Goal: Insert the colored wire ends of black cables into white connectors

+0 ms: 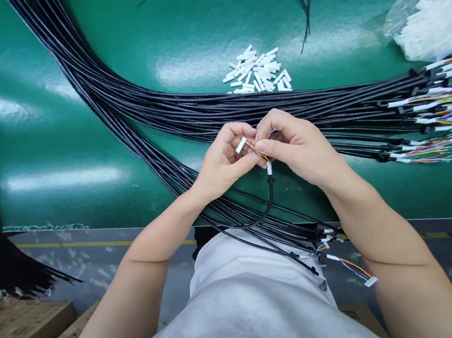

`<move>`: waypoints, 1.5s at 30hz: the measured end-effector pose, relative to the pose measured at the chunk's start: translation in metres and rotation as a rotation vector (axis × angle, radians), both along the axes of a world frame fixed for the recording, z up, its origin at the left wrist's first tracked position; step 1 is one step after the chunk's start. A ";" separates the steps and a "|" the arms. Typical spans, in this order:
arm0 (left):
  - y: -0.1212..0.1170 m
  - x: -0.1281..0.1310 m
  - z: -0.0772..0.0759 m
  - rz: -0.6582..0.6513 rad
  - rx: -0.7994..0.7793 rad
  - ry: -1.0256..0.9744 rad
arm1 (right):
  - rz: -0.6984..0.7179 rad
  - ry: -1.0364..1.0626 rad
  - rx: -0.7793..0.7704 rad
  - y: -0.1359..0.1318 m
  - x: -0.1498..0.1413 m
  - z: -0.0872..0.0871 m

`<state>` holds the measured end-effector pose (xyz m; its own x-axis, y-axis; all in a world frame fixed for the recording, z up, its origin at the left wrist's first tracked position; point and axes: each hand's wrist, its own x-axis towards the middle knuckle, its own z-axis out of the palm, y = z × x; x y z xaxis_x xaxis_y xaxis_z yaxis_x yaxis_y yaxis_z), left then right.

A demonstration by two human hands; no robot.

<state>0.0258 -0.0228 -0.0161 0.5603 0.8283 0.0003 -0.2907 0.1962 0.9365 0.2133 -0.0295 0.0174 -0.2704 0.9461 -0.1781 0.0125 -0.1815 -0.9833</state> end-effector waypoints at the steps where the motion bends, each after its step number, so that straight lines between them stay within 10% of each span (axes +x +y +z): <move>1: 0.000 0.000 0.000 -0.001 -0.011 0.004 | -0.008 -0.003 -0.012 0.000 -0.001 0.001; 38: 0.004 -0.005 0.015 -0.103 -0.358 0.050 | -0.222 0.068 -0.057 -0.003 -0.014 -0.003; 45: 0.005 -0.004 0.011 0.139 -0.263 0.074 | -0.052 0.172 -0.027 -0.001 -0.010 0.007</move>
<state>0.0214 -0.0179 -0.0052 0.4316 0.8634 -0.2612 -0.2643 0.3979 0.8786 0.2037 -0.0306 0.0242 -0.2496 0.9552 -0.1590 -0.1661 -0.2040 -0.9648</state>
